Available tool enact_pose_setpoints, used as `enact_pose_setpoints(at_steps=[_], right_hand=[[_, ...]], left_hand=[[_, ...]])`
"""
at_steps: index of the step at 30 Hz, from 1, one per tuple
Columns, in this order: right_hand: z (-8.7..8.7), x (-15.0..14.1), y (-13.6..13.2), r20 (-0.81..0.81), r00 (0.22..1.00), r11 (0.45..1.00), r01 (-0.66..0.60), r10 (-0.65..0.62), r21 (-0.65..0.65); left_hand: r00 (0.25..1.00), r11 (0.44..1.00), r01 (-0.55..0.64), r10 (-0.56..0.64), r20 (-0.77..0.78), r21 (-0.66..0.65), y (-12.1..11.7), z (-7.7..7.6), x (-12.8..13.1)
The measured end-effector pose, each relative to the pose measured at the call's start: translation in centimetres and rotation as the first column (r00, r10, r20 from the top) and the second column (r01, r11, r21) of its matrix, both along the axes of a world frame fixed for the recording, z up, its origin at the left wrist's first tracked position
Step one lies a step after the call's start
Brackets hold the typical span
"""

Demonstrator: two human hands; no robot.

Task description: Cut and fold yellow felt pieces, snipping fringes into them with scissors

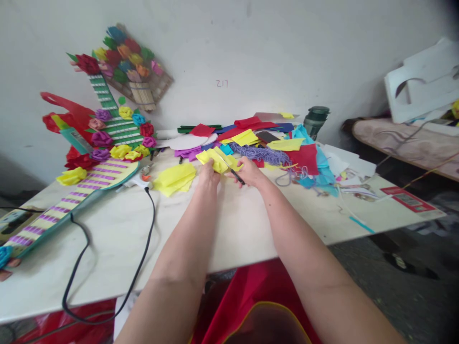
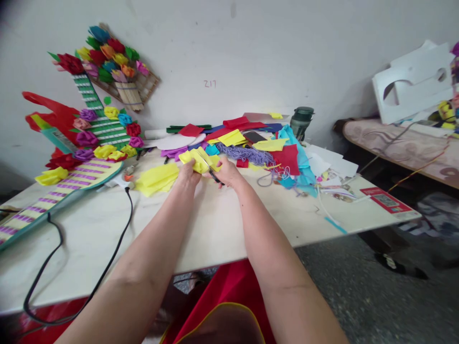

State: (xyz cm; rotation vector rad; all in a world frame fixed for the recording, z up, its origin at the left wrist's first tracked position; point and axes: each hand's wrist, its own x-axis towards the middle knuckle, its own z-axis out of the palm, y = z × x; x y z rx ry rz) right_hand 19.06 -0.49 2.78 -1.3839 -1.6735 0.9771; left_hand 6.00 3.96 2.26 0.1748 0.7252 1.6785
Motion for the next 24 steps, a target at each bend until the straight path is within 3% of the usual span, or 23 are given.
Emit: enact_pose_setpoints(at_steps=[6, 12, 19, 24], right_hand=[[0.8, 0.0, -0.7, -0.014, 0.998, 0.997, -0.054, 0.055, 0.063], [1.4, 0.1, -1.4, -0.080, 0.986, 0.989, -0.146, 0.145, -0.007], [1.0, 0.8, -1.0, -0.220, 0.950, 0.972, -0.234, 0.224, -0.024], [0.7, 0.8, -0.8, -0.226, 0.954, 0.976, -0.212, 0.197, -0.043]], left_hand=[[1.000, 1.000, -0.007, 0.007, 0.015, 0.015, -0.3, 0.6, -0.2], [1.000, 1.000, 0.004, -0.004, 0.003, 0.008, -0.9, 1.1, -0.1], [0.999, 0.999, 0.038, -0.038, 0.019, 0.037, -1.1, 1.4, -0.1], [0.998, 0.997, 0.052, -0.053, 0.021, 0.057, -0.9, 1.2, -0.1]])
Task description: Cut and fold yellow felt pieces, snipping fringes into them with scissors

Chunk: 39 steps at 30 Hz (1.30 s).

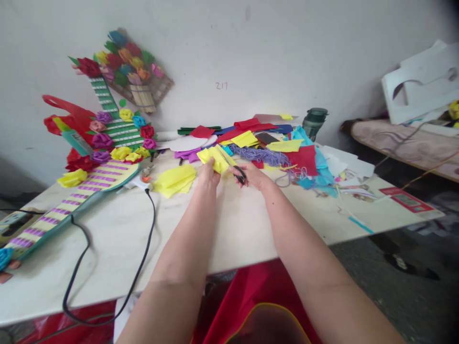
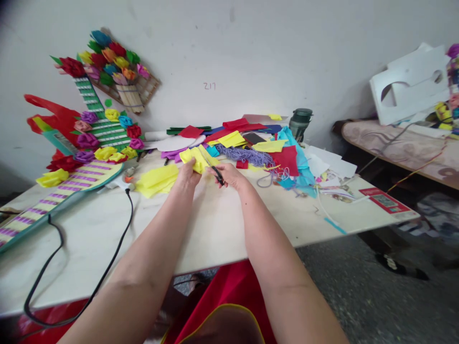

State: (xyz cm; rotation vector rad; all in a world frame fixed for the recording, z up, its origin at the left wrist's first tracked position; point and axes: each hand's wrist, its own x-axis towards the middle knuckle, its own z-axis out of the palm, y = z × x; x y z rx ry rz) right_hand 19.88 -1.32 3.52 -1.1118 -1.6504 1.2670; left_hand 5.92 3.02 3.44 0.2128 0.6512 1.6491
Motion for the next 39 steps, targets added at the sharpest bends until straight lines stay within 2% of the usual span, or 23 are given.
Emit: enact_pose_setpoints(at_steps=[10, 20, 26, 34, 39], right_hand=[[0.0, -0.2, 0.1, 0.008, 1.000, 0.999, 0.030, -0.030, -0.017], [-0.4, -0.2, 0.3, 0.011, 0.999, 0.999, 0.046, -0.046, -0.025], [-0.2, -0.4, 0.2, -0.025, 0.998, 0.997, 0.054, -0.055, -0.054], [0.6, -0.6, -0.3, -0.041, 0.998, 0.998, 0.047, -0.049, -0.047], [0.6, -0.4, -0.3, -0.013, 1.000, 0.999, -0.012, 0.012, -0.035]], left_hand=[[1.000, 0.999, 0.000, 0.000, -0.013, -0.032, -0.2, 0.2, 0.2], [0.999, 1.000, 0.008, -0.008, -0.033, 0.014, 0.1, -0.4, 0.1], [1.000, 1.000, -0.003, 0.003, -0.024, -0.002, 0.1, -0.3, 0.1], [1.000, 1.000, -0.022, 0.022, -0.015, -0.007, 0.4, -0.3, -0.4], [0.999, 0.999, -0.035, 0.035, -0.035, 0.004, 0.5, -0.4, -0.8]])
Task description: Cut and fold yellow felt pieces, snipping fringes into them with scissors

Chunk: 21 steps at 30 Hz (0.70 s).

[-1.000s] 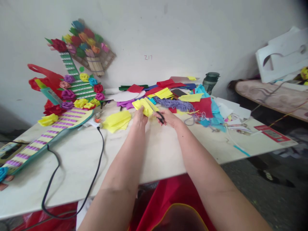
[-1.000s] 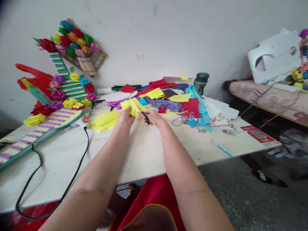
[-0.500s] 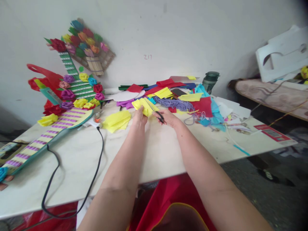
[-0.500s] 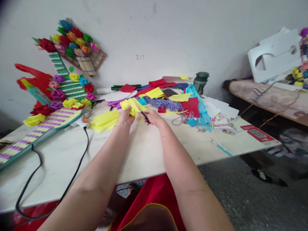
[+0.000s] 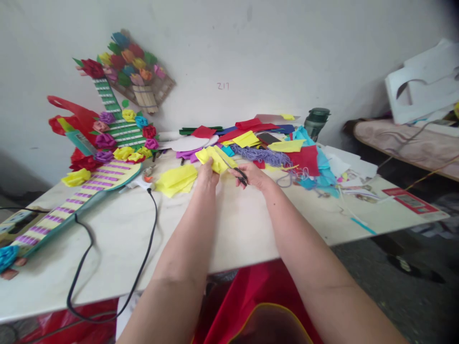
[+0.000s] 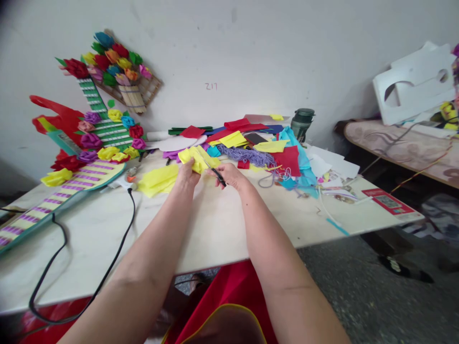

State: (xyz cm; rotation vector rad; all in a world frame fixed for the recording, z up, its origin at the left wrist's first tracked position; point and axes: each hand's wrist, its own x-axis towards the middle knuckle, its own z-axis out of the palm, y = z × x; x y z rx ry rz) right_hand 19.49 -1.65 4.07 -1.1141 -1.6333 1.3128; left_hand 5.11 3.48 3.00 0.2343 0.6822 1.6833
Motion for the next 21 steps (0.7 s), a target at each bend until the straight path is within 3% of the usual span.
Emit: enact_pose_setpoints(at_steps=[10, 21], right_hand=[[-0.49, 0.47, 0.31, -0.114, 0.992, 0.998, -0.049, 0.052, 0.026], [-0.44, -0.48, 0.04, -0.078, 0.997, 0.999, 0.022, -0.019, 0.039]], left_hand=[[0.999, 0.997, 0.039, -0.038, -0.029, 0.059, -0.21, 0.03, -0.13], [0.999, 0.998, 0.028, -0.026, -0.038, 0.063, -0.31, 0.23, -0.01]])
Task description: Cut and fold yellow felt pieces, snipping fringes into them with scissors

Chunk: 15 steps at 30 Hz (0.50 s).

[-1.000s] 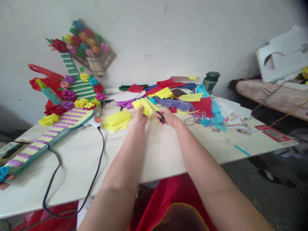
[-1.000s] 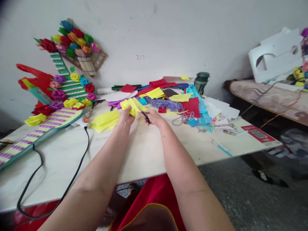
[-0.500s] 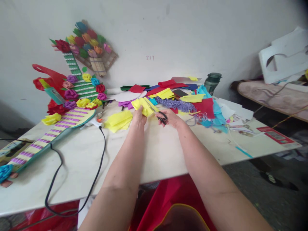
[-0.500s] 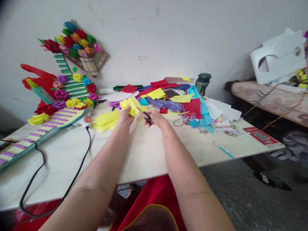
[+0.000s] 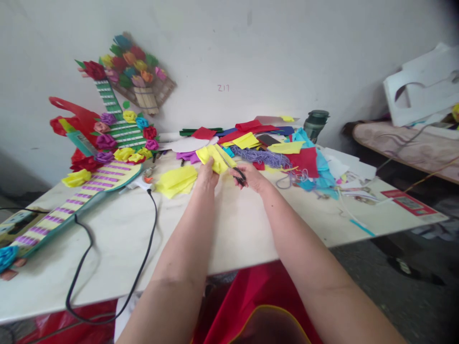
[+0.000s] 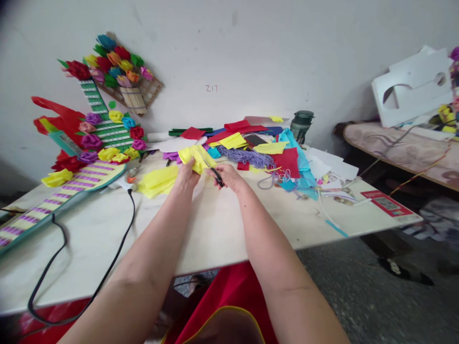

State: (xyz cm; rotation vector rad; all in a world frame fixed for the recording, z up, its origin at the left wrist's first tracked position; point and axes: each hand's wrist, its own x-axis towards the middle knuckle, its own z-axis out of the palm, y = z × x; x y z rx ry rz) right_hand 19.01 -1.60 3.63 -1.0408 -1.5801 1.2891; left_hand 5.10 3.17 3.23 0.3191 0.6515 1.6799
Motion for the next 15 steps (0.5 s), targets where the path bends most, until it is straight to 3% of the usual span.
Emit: enact_pose_setpoints(at_steps=[15], right_hand=[[-0.24, -0.52, 0.08, -0.070, 0.996, 0.998, 0.056, -0.058, -0.037]], left_hand=[[0.999, 1.000, 0.025, -0.025, 0.037, 0.008, 0.45, -0.27, 0.00]])
